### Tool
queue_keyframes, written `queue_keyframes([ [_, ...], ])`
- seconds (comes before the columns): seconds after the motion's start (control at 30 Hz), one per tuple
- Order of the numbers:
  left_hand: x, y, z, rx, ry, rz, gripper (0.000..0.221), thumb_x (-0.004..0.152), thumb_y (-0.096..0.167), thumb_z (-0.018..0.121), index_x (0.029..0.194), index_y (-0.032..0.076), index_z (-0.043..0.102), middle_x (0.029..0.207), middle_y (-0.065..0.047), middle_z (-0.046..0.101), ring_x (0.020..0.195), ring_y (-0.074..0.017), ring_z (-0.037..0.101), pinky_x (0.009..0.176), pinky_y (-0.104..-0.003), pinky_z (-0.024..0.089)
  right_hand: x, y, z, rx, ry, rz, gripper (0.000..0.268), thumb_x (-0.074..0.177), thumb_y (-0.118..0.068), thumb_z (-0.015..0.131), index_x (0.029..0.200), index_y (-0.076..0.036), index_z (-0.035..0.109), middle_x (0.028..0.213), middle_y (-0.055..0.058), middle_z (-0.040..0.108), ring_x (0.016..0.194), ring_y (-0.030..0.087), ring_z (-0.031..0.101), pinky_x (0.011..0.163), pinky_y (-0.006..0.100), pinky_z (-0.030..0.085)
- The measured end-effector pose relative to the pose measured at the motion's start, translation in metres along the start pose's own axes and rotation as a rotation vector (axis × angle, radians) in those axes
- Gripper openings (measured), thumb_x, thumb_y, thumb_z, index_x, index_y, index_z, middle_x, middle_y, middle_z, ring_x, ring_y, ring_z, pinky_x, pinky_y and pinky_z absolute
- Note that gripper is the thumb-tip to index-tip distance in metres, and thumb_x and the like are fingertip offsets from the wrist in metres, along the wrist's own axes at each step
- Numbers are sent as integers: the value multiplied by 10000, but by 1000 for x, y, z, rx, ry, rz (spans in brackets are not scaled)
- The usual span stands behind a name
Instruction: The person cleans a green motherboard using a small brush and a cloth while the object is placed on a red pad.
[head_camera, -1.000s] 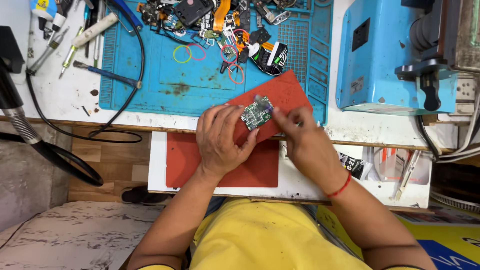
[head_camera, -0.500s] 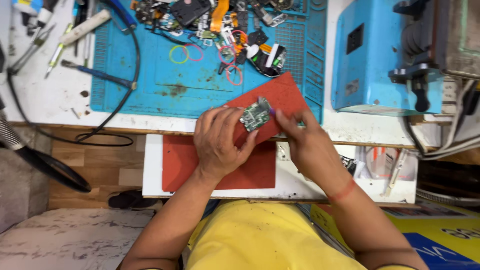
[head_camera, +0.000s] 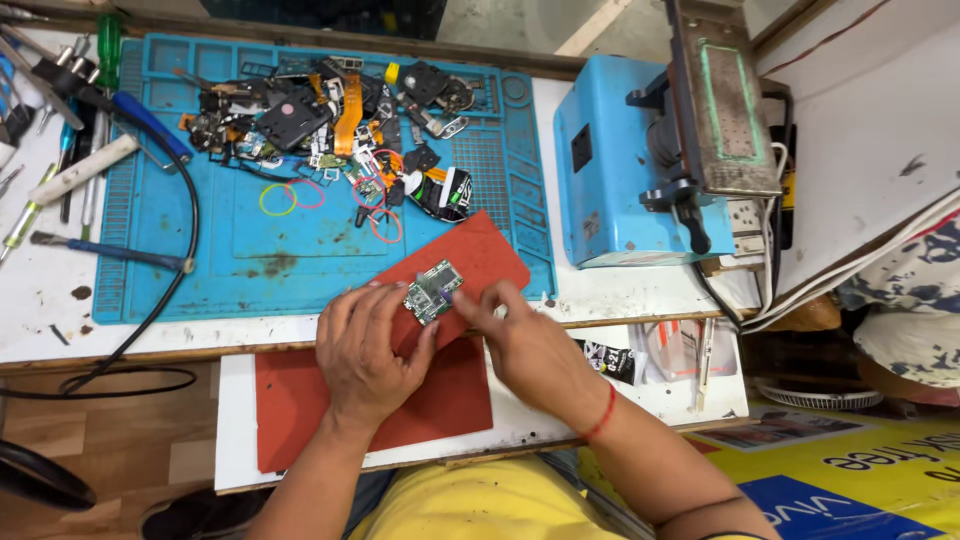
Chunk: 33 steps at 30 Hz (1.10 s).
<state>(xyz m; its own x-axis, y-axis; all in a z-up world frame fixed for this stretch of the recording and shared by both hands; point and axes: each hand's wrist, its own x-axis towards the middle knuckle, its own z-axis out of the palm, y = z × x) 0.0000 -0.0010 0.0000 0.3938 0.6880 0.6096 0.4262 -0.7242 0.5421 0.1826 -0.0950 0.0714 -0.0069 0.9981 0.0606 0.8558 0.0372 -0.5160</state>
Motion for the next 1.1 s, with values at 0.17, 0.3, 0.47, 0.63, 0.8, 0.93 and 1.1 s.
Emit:
queue_keyframes([
  [0.17,10,3,-5,-2,11,13,515,809,253,833,1233,38,634,1200,-112,675,1154,-330,612,1012,-478,471,9,-1,4,-13,-87,-27,636,816,33,600,1413,-187,598,1049,114,585,781,344,684,664,468,560],
  [0.3,-3,5,-1,-20,6,-30,500,828,255,839,1227,35,633,1212,-124,670,1172,-350,601,1018,-485,463,-7,0,8,-45,55,59,579,868,52,578,1405,-162,610,1095,145,574,793,352,673,647,452,558],
  [0.47,-2,-3,-2,-19,28,-8,476,856,279,826,1231,48,648,1202,-99,670,1177,-329,604,1019,-474,464,-2,2,6,-34,-7,-52,541,870,32,605,1381,-142,639,1072,133,583,808,362,665,691,467,540],
  [0.63,-9,-1,0,5,17,-24,459,865,303,814,1228,67,664,1201,-75,680,1162,-310,609,1004,-465,462,1,1,5,-58,-14,13,541,878,44,611,1398,-108,623,1112,153,576,794,365,657,691,466,542],
  [0.8,-5,0,3,28,31,-27,456,855,316,814,1214,78,665,1190,-64,675,1156,-300,608,1001,-463,459,1,6,-1,-94,70,26,504,912,27,635,1395,-116,636,1098,148,582,822,365,662,685,461,540],
  [0.93,-5,-4,0,29,12,-30,461,863,329,812,1220,77,664,1201,-68,670,1151,-294,607,1003,-460,460,6,17,-3,-72,-120,-56,546,852,24,631,1371,-143,648,1073,148,595,777,368,661,662,477,533],
  [1.1,-5,1,2,38,11,-28,454,858,321,796,1220,80,664,1203,-69,662,1141,-301,602,997,-460,457,4,8,-22,-80,-69,-15,533,903,39,617,1410,-126,633,1076,168,592,818,395,653,686,483,531],
])
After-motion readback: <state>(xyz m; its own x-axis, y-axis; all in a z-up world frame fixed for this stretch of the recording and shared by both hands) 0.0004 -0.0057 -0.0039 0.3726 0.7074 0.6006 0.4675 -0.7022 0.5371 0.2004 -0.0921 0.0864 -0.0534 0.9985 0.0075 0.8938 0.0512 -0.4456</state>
